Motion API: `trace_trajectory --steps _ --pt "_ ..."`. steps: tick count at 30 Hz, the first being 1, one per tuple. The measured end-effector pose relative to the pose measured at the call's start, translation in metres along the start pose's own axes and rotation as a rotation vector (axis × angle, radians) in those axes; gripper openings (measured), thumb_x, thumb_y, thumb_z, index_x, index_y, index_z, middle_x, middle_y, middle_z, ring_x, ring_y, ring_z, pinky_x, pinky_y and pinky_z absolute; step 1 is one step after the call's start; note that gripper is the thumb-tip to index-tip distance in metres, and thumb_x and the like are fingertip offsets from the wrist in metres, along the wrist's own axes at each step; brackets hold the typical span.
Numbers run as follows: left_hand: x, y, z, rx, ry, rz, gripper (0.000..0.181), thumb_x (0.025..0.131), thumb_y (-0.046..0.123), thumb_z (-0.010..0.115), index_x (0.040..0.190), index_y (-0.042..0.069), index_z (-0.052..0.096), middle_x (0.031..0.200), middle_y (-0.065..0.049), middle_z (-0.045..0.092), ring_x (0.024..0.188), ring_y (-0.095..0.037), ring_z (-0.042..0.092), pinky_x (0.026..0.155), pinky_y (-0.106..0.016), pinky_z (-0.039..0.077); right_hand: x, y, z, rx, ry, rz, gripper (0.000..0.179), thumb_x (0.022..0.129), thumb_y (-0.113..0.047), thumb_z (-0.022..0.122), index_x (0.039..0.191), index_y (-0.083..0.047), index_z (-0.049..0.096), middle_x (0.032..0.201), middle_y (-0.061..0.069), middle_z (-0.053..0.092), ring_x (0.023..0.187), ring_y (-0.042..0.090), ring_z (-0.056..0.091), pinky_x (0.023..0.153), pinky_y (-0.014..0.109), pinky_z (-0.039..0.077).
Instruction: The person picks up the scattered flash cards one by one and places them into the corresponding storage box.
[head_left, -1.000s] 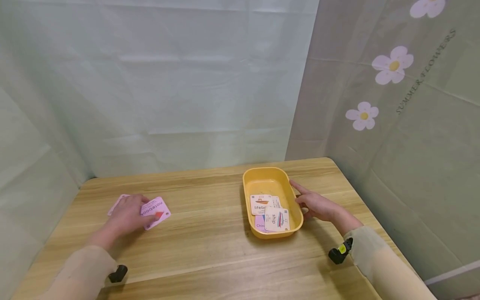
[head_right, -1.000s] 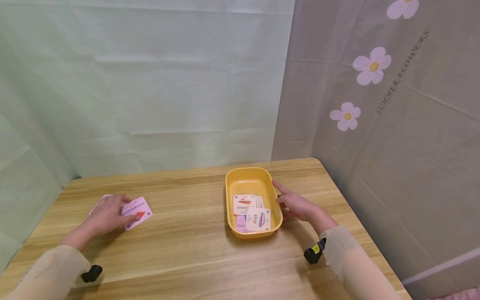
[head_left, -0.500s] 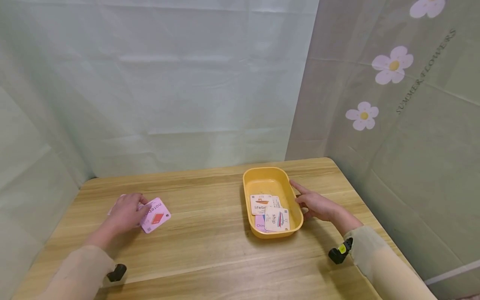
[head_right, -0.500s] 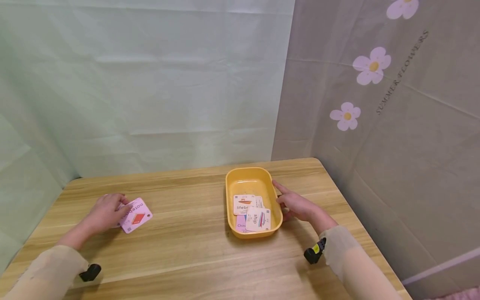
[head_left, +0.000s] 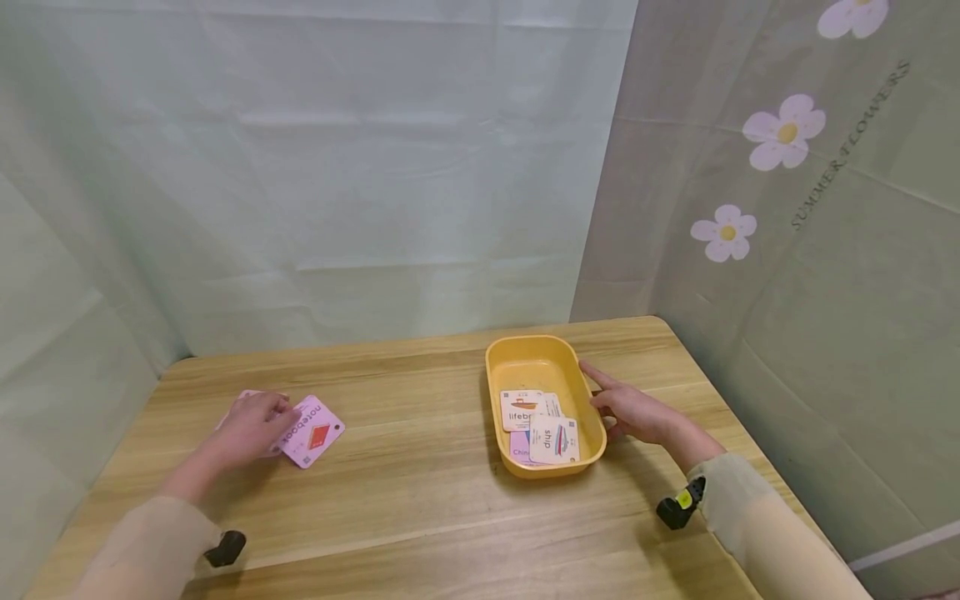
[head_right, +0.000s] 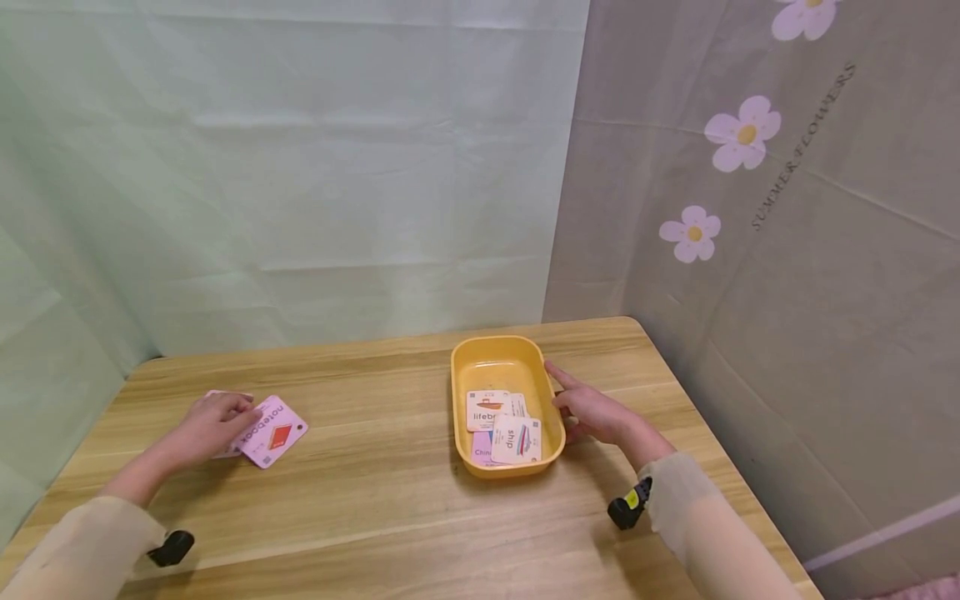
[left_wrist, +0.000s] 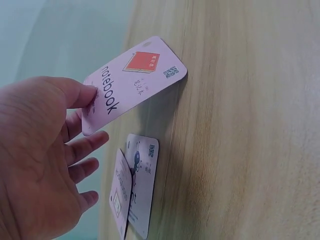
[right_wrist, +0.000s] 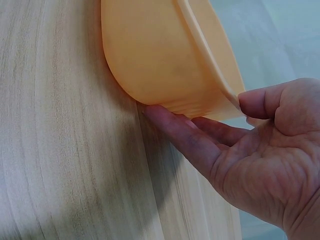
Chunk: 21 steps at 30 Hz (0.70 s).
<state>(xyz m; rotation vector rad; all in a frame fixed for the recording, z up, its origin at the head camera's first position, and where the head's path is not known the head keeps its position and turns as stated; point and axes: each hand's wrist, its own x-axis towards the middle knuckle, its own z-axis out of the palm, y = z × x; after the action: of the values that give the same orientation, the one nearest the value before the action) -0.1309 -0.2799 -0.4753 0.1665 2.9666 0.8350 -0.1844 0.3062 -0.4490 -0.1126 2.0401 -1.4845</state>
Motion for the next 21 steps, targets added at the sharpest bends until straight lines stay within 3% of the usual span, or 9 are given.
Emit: trace_trajectory --steps 7,15,21 --pt "-0.002 0.001 -0.001 -0.059 -0.003 0.002 0.036 0.106 0.034 0.057 0.104 -0.001 0.064 0.139 -0.036 0.051 0.123 -0.052 0.044 0.099 -0.067 0.038 -0.001 0.0 0.001 0.015 -0.008 -0.006 0.075 0.104 -0.008 0.04 0.166 -0.029 0.003 0.169 0.019 0.002 0.135 0.039 0.043 0.095 0.057 0.053" --pt "0.0 0.01 -0.006 -0.156 -0.013 -0.004 0.038 0.106 0.042 0.054 0.096 0.006 0.059 0.148 -0.033 0.045 0.136 -0.058 0.032 0.105 -0.075 0.026 -0.001 0.001 0.0 0.017 -0.008 -0.009 0.075 0.104 -0.008 0.04 0.166 -0.029 0.003 0.169 0.02 0.005 0.132 0.038 0.045 0.094 0.055 0.054" --pt "0.0 0.02 -0.007 -0.191 0.051 0.022 0.038 0.105 0.044 0.055 0.096 0.008 0.06 0.15 -0.027 0.048 0.138 -0.052 0.037 0.105 -0.066 0.032 0.0 0.0 0.001 0.024 0.0 -0.012 0.075 0.104 -0.008 0.041 0.166 -0.027 0.003 0.165 0.025 0.015 0.133 0.04 0.044 0.094 0.056 0.054"
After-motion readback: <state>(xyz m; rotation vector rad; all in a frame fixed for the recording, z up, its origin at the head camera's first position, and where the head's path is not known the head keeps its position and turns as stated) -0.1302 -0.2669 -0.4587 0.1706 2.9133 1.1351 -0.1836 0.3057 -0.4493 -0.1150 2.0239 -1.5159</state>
